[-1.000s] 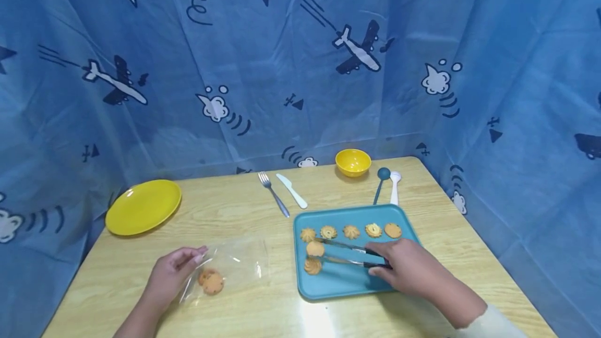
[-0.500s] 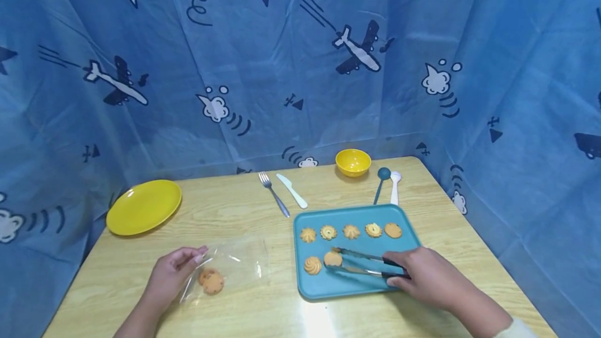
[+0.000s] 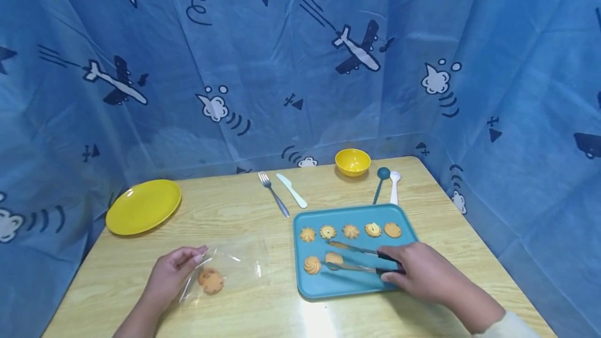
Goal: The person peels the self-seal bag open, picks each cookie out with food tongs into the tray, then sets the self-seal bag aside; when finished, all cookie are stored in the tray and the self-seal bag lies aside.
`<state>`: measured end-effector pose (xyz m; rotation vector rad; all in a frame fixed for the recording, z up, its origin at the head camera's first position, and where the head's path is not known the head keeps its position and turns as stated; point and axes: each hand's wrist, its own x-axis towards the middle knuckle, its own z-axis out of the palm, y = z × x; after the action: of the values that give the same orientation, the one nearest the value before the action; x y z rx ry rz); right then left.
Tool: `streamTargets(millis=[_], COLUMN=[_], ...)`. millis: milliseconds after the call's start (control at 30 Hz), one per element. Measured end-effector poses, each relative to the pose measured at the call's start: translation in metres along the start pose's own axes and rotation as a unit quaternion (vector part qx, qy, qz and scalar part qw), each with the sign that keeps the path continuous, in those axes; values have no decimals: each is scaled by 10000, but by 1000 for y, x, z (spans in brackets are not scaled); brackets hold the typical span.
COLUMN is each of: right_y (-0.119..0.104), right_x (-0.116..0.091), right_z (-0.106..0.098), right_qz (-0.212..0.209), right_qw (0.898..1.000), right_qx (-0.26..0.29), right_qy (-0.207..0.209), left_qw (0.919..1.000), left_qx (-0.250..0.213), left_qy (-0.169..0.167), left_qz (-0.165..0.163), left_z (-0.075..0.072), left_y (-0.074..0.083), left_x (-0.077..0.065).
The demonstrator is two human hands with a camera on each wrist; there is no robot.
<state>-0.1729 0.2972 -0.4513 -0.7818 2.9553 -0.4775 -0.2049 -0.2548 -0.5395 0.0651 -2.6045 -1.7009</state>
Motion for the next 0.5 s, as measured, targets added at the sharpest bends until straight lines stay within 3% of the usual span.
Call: streamTargets(millis=[133,500], right_y=[-14,-68], right_x=[24,111], right_z=[6,34], right_qz=[-387,-1238], right_qw=[9992,9910], right_qx=[137,57], right_qy=[-3,-500], left_qw=[10000,9997], left_qx=[-1,-64], left_qy=[22,-9], left_qz=[57,255], left_z=[-2,-1], left_y=[-2,-4], left_x=[-1,1])
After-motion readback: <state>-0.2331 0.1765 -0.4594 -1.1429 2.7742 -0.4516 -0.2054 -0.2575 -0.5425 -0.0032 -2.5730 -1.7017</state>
